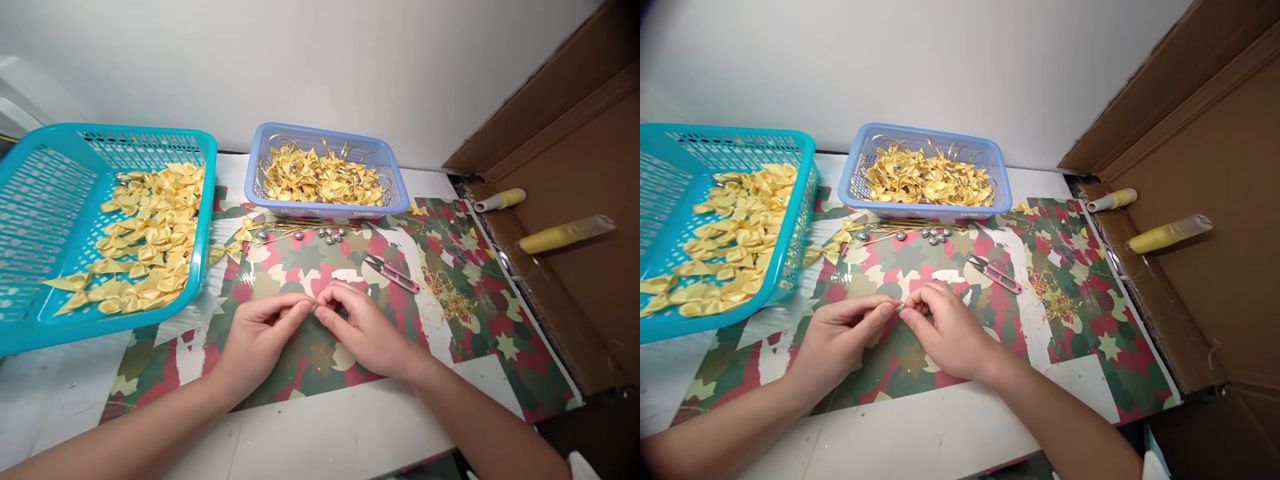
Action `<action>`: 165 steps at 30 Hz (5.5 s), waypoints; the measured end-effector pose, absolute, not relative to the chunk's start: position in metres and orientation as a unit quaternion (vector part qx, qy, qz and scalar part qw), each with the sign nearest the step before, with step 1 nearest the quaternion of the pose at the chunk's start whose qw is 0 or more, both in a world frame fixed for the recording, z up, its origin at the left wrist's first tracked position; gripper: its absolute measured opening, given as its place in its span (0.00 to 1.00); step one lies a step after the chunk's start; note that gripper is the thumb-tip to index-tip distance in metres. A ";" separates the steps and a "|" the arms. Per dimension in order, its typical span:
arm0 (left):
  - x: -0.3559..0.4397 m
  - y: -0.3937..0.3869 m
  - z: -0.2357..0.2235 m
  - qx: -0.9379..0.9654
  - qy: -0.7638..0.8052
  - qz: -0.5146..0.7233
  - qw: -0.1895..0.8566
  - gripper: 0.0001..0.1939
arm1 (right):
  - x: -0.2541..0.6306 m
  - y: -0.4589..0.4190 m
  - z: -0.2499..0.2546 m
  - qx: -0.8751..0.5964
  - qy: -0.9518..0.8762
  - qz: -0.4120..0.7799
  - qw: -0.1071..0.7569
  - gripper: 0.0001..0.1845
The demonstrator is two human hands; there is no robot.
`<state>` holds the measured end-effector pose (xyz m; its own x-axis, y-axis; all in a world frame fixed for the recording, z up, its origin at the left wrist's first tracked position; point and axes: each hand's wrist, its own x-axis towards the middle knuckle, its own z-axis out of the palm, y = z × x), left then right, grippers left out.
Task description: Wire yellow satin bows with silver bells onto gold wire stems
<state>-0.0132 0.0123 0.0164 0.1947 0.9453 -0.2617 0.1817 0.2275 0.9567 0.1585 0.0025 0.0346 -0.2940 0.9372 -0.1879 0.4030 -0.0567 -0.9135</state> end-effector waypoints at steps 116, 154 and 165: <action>-0.014 0.018 0.008 0.477 0.488 0.304 0.665 0.13 | 0.159 -0.001 0.023 -0.505 -0.550 0.593 0.302 0.13; -0.010 0.020 0.011 0.450 0.515 0.302 0.664 0.12 | 0.155 -0.002 0.021 -0.526 -0.545 0.571 0.317 0.08; -0.012 0.019 0.009 0.438 0.504 0.306 0.679 0.12 | 0.155 -0.001 0.022 -0.513 -0.534 0.588 0.326 0.09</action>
